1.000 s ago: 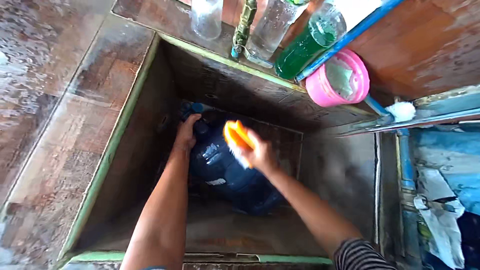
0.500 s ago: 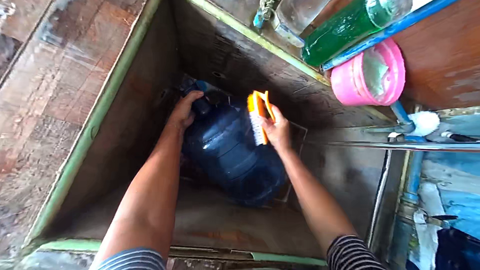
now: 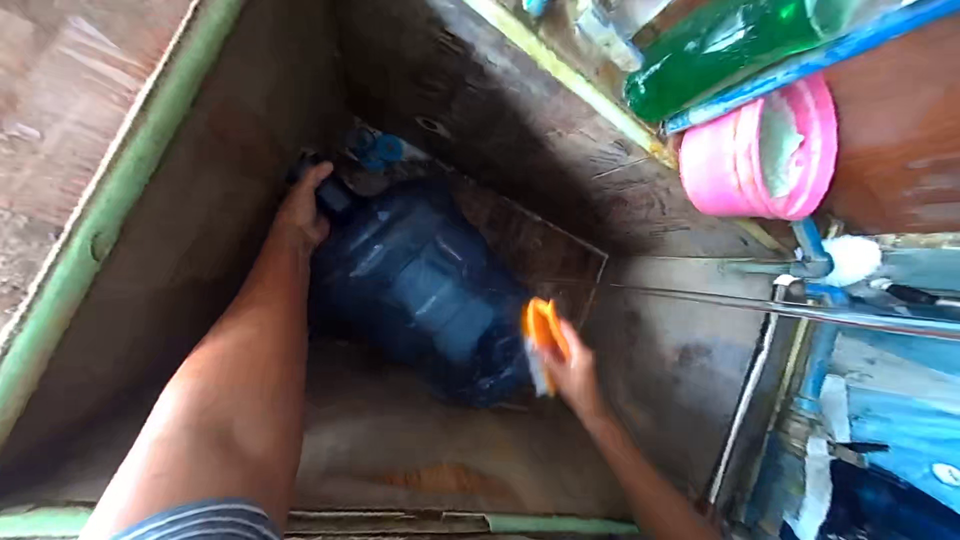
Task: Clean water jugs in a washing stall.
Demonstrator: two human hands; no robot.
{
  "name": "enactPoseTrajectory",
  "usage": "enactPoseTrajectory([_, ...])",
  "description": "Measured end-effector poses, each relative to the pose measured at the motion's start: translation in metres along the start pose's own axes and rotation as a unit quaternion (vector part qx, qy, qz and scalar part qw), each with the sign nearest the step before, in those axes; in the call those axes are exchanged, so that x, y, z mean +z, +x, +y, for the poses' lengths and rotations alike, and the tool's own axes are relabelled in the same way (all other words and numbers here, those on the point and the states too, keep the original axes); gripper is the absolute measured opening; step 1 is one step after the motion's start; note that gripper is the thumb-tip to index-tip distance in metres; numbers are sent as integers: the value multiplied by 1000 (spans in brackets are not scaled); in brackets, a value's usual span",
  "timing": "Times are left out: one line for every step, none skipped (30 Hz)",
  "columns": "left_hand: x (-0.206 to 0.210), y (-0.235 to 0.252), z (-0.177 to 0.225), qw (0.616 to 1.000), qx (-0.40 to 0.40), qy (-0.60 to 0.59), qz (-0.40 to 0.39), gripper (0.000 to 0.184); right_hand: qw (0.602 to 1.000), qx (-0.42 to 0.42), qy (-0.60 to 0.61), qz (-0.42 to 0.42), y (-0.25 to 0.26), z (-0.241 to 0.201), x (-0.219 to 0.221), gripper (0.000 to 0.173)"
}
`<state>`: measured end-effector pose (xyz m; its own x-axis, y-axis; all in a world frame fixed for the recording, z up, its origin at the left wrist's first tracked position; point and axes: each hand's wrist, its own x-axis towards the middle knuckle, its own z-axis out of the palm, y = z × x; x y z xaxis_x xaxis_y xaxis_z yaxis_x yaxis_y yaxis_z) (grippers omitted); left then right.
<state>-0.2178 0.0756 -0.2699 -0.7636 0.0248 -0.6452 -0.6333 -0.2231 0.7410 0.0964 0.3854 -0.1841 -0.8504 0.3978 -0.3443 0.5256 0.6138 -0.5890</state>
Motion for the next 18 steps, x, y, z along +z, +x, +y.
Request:
enactPoseTrajectory([-6,1,-8,1000,-7,-9,0,34,1000,-23,9,-5,-32,-5,3,64])
enactPoseTrajectory([-8,5,-13,1000,-7,-18,4,35,999,-36,20,-1,-43,-6,6,64])
enactPoseTrajectory([-6,10,-16,1000,-3,-23,6,31,999,-30,24,1,-35,-6,6,63])
enactPoseTrajectory([-3,13,-21,1000,-1,-27,2,26,1000,-6,16,4,-13,-6,3,60])
enactPoseTrajectory([0,15,-24,999,0,-32,-6,22,1000,27,1,7,22,-1,-1,55])
enactPoseTrajectory([2,17,-25,999,7,-40,-19,20,998,62,-18,-4,60,7,-6,51])
enactPoseTrajectory([1,17,-27,998,12,-47,-36,19,995,86,-34,-21,84,18,-10,50])
enactPoseTrajectory([-3,13,-32,997,10,-50,-60,19,994,92,-43,-36,87,25,-11,51])
enactPoseTrajectory([-9,13,-30,995,9,-52,-83,21,996,61,-49,-47,85,19,-12,54])
enactPoseTrajectory([-14,21,-22,994,12,-53,-97,25,997,9,-47,-55,72,6,-13,59])
enactPoseTrajectory([-19,23,-21,995,-6,-43,-92,30,996,-46,-47,-57,37,-2,-13,61])
enactPoseTrajectory([-19,18,-21,997,-40,-22,-57,36,992,-97,-54,-57,1,-6,-11,61])
enactPoseTrajectory([-13,17,-16,998,-65,2,-2,46,985,-154,-65,-47,-17,-8,-4,61])
enactPoseTrajectory([-1,20,-6,995,-81,23,54,57,977,-196,-73,-36,-18,-12,3,61])
enactPoseTrajectory([10,23,-3,991,-89,44,94,62,972,-218,-81,-23,-10,-22,9,60])
enactPoseTrajectory([22,22,-5,989,-91,61,104,61,969,-234,-80,-9,9,-40,14,59])
enactPoseTrajectory([36,20,-6,992,-73,59,86,54,964,-257,-72,15,37,-64,20,57])
enactPoseTrajectory([50,16,-5,997,-42,44,44,45,958,-277,-57,41,66,-89,25,55])
